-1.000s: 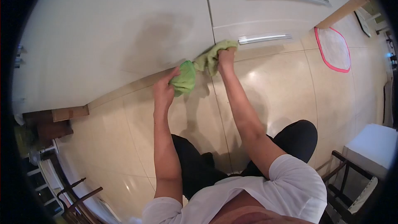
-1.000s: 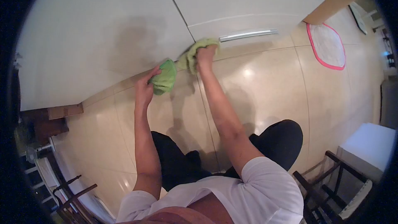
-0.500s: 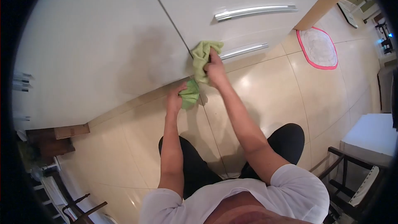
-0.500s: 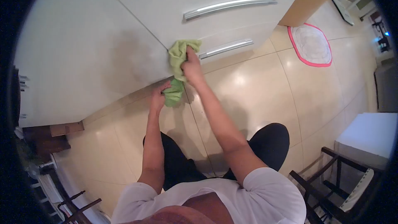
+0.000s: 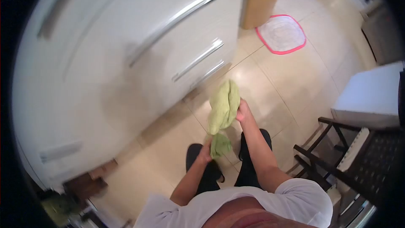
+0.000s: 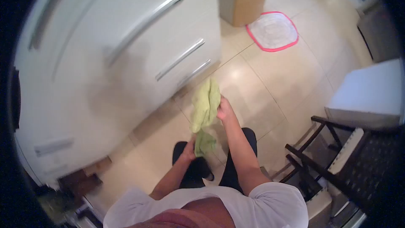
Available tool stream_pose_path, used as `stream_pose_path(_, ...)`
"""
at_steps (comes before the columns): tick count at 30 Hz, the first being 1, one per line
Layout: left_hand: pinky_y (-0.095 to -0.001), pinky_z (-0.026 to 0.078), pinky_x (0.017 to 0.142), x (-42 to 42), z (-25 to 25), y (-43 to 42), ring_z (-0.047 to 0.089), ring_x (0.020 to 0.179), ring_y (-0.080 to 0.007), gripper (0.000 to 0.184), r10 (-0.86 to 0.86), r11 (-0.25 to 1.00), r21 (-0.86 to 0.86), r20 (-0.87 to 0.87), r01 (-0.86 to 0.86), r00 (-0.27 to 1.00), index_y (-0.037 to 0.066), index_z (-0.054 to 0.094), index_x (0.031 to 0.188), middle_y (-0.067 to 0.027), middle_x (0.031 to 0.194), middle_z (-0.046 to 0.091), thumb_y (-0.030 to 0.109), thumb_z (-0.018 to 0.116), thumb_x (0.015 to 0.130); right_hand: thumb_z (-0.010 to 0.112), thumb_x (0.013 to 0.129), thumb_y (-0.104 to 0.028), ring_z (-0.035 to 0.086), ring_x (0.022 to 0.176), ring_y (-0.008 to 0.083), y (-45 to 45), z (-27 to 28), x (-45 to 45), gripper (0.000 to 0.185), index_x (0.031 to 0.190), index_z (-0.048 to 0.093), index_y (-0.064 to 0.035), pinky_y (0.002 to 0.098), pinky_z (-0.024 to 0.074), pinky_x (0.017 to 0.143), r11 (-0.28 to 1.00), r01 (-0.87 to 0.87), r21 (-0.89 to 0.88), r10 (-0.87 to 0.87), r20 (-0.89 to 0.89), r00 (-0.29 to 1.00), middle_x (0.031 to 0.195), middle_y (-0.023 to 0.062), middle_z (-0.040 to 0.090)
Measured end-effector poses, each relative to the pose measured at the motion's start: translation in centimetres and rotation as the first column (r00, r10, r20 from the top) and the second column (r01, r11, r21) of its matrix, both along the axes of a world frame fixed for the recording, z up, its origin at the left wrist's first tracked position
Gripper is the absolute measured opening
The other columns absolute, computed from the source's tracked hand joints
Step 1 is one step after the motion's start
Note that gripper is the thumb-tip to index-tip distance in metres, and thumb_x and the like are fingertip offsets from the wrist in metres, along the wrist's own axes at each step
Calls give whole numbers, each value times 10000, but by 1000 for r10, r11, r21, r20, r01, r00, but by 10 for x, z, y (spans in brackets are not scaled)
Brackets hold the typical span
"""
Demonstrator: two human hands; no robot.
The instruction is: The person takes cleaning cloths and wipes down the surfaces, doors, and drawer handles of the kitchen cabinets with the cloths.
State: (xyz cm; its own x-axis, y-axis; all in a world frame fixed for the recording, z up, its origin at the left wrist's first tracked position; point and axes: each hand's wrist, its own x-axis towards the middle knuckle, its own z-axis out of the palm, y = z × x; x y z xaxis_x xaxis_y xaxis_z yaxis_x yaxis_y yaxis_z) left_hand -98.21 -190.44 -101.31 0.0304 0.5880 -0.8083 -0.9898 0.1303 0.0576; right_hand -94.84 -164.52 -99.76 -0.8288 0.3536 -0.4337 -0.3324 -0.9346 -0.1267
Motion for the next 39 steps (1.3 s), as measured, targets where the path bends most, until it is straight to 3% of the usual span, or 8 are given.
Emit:
stream_pose_path(7,-443,528,876,-7,146,18,640,1004,-280,459,-571,820,-54,-19,569,821,2,498,1257,-154,1133,626,259,624,898,469,849,-16,578,1086,317,-1,77,84,436,1284,457,-7,428,480,926,972,151,179,-212,402,891,1191,193,582)
stream_pose_path(10,-439,524,886,-12,184,25,634,1017,-279,431,-636,765,-127,8,632,772,-1,492,1256,-155,1142,619,260,585,925,506,760,0,562,1109,350,-5,113,120,512,1269,459,-8,415,450,938,727,-508,462,-313,881,355,1180,218,588)
stream_pose_path(21,-435,505,921,18,270,103,604,1075,-280,426,-734,679,-110,-133,726,666,16,455,1294,-142,1209,586,297,490,976,550,738,-86,523,1148,385,-7,270,185,488,1219,549,0,405,407,989,184,-781,596,-285,793,538,1220,238,562)
stream_pose_path(25,-426,485,950,39,326,161,581,1108,-268,464,-498,851,199,15,486,867,34,454,1301,-125,1219,578,364,477,976,561,802,-158,486,1194,385,8,358,191,501,1279,507,-14,402,376,1021,214,-741,636,-162,772,615,1280,249,510)
stream_pose_path(28,-412,480,958,55,426,231,573,1112,-247,483,-493,814,338,-28,472,870,54,448,1309,-99,1204,583,398,476,971,566,870,-284,394,1300,360,31,428,189,590,1387,404,-49,384,302,1087,171,-735,656,-40,750,660,1440,244,354)
stream_pose_path(31,-394,513,904,44,403,271,599,1060,-227,465,-594,712,290,-235,639,769,63,462,1289,-88,1164,595,389,507,959,568,882,-325,357,1324,369,59,463,186,604,1396,393,-60,396,280,1100,62,-734,677,-196,729,656,1467,236,314)
stream_pose_path(35,-387,538,846,28,427,372,622,1008,-224,438,-690,558,295,-355,776,631,73,497,1263,-107,1158,602,343,578,928,579,889,-316,406,1305,329,154,474,200,576,1371,421,-43,395,341,1067,51,-640,766,-120,641,758,1480,193,322)
stream_pose_path(39,-375,543,826,27,451,472,644,979,-226,399,-642,601,234,-428,764,636,35,525,1239,-101,1092,642,216,627,898,533,943,-239,468,1241,242,252,517,231,406,1307,510,-59,369,361,1046,636,-408,655,-10,535,845,1383,96,475)
